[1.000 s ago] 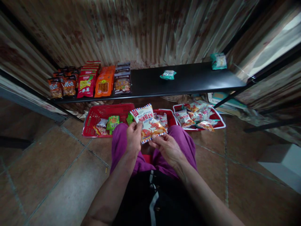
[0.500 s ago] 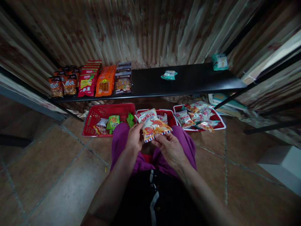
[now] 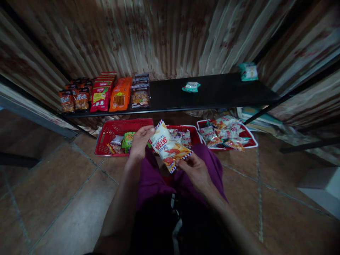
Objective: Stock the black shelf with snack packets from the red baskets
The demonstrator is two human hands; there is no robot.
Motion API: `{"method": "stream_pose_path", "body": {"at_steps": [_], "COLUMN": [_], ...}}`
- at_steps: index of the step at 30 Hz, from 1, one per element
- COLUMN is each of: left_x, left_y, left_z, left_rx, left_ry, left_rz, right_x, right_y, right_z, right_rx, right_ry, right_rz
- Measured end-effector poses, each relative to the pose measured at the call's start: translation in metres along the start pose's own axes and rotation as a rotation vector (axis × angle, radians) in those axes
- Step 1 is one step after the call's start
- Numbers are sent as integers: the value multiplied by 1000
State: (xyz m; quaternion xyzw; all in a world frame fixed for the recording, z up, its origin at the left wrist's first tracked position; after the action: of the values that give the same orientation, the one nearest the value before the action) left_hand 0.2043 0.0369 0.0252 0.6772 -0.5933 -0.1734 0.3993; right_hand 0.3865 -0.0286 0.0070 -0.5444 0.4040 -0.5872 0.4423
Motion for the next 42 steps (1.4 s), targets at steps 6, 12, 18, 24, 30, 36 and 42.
{"method": "stream_pose_path", "body": {"at_steps": [6,12,18,24,30,36,42], "left_x": [2,2,10,14,19,19,18], "left_y": [14,8,7,9,15,9,2], "left_z": [0,3,3,2,-2,0,-5], "left_rx": [-239,-257,-279,-260,-315,-329,-276], "left_ry": [-91,-84,-152,-193,-250,-150,-55], "left_rz": [21,-53,-28,-3,44,-54,-127], "right_x": [2,8,8,9,8,12,17], "right_y": [7,-1,-12,-10,-6,-11,-21], "right_z": [2,6,15,16,19,20,18], "right_rx": [79,35,-20,-34,5,28,87], "right_ry": [-64,-56,103,129,131,139,148], "right_rz": [45,100,102,131,142,153,189]}}
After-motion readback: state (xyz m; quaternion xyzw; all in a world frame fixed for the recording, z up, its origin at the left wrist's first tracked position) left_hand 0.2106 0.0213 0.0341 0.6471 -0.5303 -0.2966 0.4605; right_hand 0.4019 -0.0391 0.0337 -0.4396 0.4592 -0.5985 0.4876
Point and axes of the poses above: each hand's wrist, its own x-axis away from the middle knuckle, its own z-axis out of the back of the hand, y = z × x, the point moved 1 cm from there along -x, towards the middle knuckle, and after that the axes turned 14 degrees about x, right-handed, at the moved point
